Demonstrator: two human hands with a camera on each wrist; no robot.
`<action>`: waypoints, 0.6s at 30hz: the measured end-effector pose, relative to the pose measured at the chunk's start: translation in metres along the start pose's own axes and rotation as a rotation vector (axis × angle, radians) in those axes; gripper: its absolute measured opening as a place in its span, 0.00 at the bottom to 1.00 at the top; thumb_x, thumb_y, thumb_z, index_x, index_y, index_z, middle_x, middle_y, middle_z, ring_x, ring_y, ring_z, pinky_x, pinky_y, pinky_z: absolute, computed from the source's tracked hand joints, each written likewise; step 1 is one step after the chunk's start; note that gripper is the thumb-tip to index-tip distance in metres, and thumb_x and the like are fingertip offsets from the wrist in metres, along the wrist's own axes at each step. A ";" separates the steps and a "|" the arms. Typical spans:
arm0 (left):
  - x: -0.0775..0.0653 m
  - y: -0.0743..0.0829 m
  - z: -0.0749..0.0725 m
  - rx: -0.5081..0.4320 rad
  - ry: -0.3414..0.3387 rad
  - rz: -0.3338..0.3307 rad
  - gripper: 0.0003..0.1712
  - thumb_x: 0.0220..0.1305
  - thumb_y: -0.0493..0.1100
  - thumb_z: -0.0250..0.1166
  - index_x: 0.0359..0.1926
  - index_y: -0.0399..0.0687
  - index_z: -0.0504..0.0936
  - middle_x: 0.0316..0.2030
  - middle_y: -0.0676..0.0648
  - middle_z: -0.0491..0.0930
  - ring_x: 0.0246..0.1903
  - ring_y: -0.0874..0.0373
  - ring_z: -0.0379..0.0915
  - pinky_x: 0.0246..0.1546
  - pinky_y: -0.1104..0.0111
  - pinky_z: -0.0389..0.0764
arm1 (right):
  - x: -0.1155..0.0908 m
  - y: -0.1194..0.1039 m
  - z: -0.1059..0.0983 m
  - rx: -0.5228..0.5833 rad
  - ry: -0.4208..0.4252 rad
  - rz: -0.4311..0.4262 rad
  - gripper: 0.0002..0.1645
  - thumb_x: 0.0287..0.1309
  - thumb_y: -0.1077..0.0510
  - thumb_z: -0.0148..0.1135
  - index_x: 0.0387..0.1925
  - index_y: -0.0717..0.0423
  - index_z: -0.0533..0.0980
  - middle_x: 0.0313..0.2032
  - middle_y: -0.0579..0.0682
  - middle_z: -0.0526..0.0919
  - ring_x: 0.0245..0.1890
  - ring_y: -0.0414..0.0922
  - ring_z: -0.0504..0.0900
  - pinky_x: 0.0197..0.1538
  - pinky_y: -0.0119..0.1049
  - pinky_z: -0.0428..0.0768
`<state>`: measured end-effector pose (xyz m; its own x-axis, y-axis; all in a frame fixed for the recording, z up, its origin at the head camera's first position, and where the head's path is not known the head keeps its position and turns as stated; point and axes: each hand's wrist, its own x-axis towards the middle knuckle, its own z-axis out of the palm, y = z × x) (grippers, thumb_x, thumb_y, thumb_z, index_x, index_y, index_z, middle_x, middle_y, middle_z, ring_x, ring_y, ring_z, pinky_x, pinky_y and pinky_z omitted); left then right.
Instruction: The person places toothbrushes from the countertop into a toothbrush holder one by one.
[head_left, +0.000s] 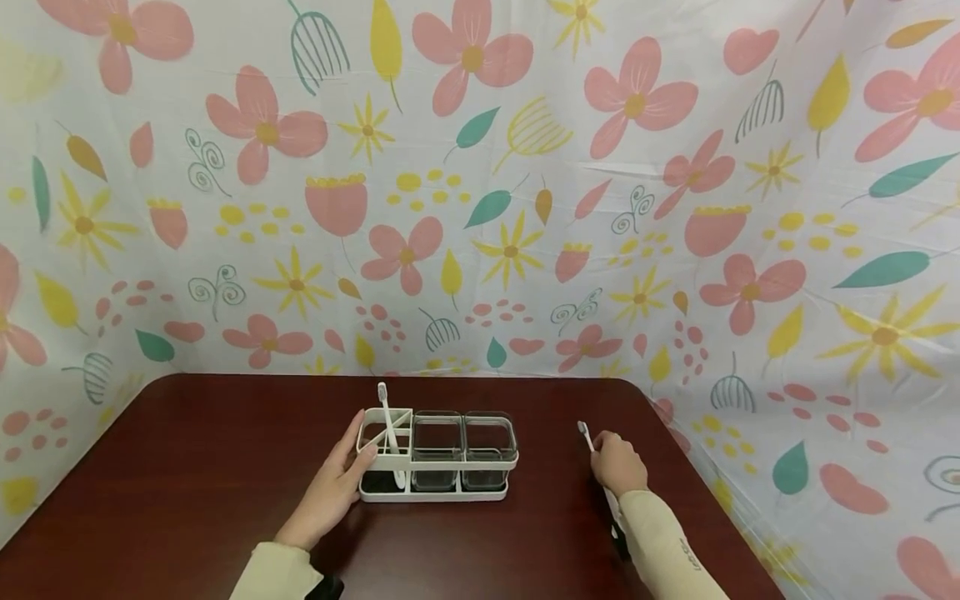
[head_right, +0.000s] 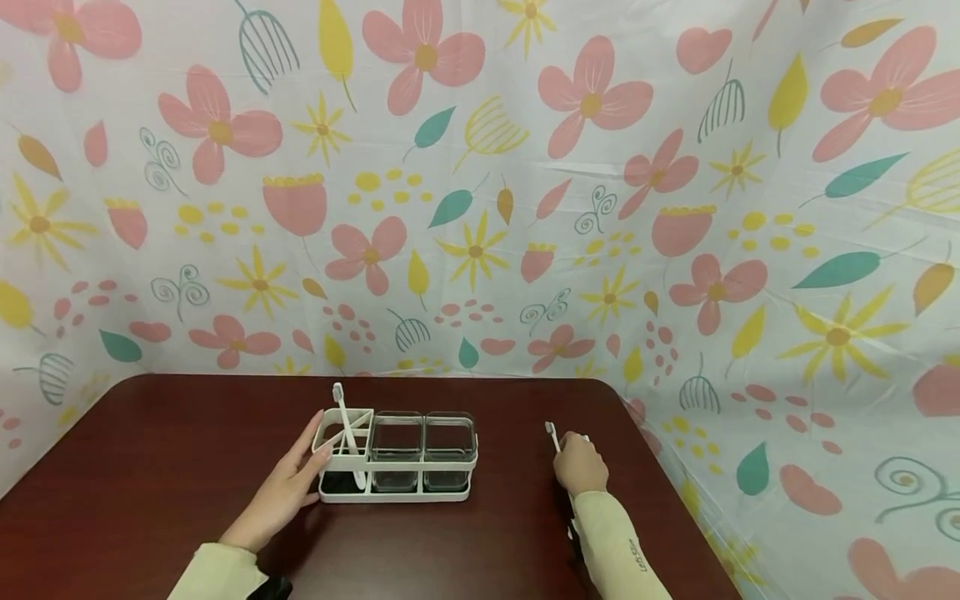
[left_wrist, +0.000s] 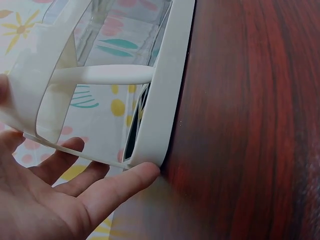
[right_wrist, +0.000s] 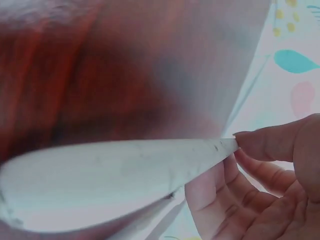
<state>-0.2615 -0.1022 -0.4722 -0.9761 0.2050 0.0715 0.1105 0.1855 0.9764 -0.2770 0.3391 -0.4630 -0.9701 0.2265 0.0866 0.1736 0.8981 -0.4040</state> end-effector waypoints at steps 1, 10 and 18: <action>0.000 0.001 -0.002 0.001 0.000 0.001 0.37 0.76 0.57 0.53 0.78 0.72 0.47 0.75 0.36 0.46 0.66 0.33 0.59 0.44 0.42 0.77 | 0.000 -0.003 -0.002 0.012 0.008 -0.004 0.07 0.64 0.64 0.55 0.38 0.63 0.78 0.29 0.57 0.81 0.23 0.52 0.78 0.27 0.49 0.75; 0.002 0.000 0.000 -0.032 -0.011 0.015 0.38 0.75 0.58 0.54 0.78 0.72 0.47 0.75 0.36 0.46 0.66 0.34 0.59 0.45 0.43 0.77 | 0.000 -0.003 -0.013 0.080 0.042 -0.041 0.11 0.65 0.64 0.56 0.45 0.67 0.77 0.27 0.56 0.80 0.18 0.48 0.73 0.22 0.44 0.71; -0.001 -0.002 0.001 -0.008 0.006 -0.002 0.38 0.74 0.59 0.54 0.78 0.72 0.47 0.74 0.35 0.47 0.66 0.34 0.59 0.43 0.44 0.78 | 0.002 -0.008 -0.018 0.079 0.075 -0.087 0.10 0.63 0.64 0.58 0.44 0.66 0.77 0.28 0.55 0.80 0.20 0.49 0.76 0.26 0.48 0.74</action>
<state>-0.2607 -0.1016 -0.4742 -0.9775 0.1986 0.0711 0.1073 0.1782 0.9781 -0.2771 0.3395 -0.4428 -0.9652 0.1790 0.1908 0.0725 0.8837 -0.4623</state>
